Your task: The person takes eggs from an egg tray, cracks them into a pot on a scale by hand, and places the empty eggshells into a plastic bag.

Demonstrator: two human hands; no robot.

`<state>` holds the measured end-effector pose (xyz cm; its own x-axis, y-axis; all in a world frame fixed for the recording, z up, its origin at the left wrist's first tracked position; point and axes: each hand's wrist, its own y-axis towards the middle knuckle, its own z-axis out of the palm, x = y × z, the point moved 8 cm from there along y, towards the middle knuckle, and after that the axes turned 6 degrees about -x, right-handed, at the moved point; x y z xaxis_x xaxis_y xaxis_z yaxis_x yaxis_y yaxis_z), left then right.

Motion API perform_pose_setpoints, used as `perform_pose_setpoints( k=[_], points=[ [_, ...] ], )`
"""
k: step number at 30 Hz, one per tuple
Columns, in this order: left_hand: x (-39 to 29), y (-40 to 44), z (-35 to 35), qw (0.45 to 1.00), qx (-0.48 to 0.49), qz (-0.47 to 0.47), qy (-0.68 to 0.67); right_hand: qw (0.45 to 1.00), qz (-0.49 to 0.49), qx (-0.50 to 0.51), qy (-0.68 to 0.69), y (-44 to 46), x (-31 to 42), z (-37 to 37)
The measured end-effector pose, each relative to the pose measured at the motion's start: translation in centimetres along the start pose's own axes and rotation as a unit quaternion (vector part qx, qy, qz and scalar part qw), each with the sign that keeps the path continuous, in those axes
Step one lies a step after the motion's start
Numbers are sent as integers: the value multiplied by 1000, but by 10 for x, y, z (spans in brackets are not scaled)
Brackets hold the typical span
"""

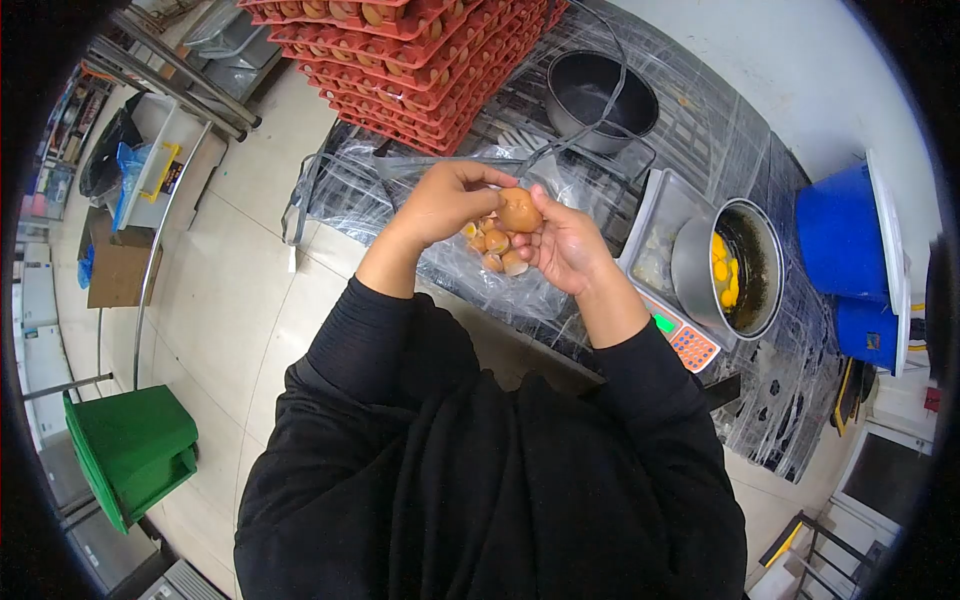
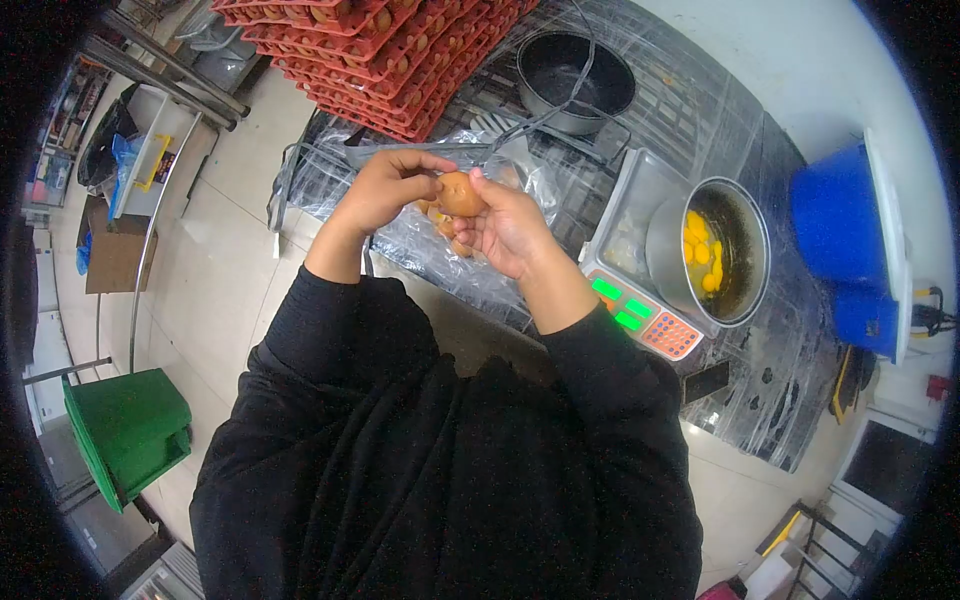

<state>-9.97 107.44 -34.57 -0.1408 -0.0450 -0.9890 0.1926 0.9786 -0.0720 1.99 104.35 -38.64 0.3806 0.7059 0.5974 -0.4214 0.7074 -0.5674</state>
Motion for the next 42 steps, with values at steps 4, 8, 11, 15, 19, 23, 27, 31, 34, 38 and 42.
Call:
perform_pose_setpoints(
  k=[4, 8, 11, 15, 19, 23, 27, 31, 34, 38, 42],
  points=[
    [-8, -4, 2, 1000, 20, -12, 6, 994, -92, -32, 43, -3, 16, -8],
    [-8, 1, -11, 993, -74, 43, -79, 978, -183, -91, 35, -16, 33, -14],
    [-8, 2, -15, 990, -102, 67, -71, 982, -162, -86, 41, -17, 25, -12],
    [-20, -3, -8, 990, -95, 80, -59, 988, -136, -58, 50, -22, 21, -6],
    [-34, -10, 4, 991, -49, 122, -30, 991, -123, -18, 50, -35, 23, 11],
    [-46, -17, 11, 989, -19, 132, -62, 992, -117, 12, 52, -44, 25, 21],
    [-47, -18, 12, 987, -23, 139, -73, 992, -113, 34, 48, -45, 24, 23],
    [-55, -23, 19, 990, 2, 121, -67, 991, -113, 51, 44, -46, 23, 26],
    [-56, -24, 19, 988, 10, 145, -44, 991, -120, 52, 35, -47, 25, 28],
    [-63, -28, 17, 982, -2, 189, -7, 989, -131, 56, 27, -49, 27, 30],
    [-73, -32, 15, 970, -25, 239, 29, 987, -143, 71, 24, -51, 30, 34]
  ],
)
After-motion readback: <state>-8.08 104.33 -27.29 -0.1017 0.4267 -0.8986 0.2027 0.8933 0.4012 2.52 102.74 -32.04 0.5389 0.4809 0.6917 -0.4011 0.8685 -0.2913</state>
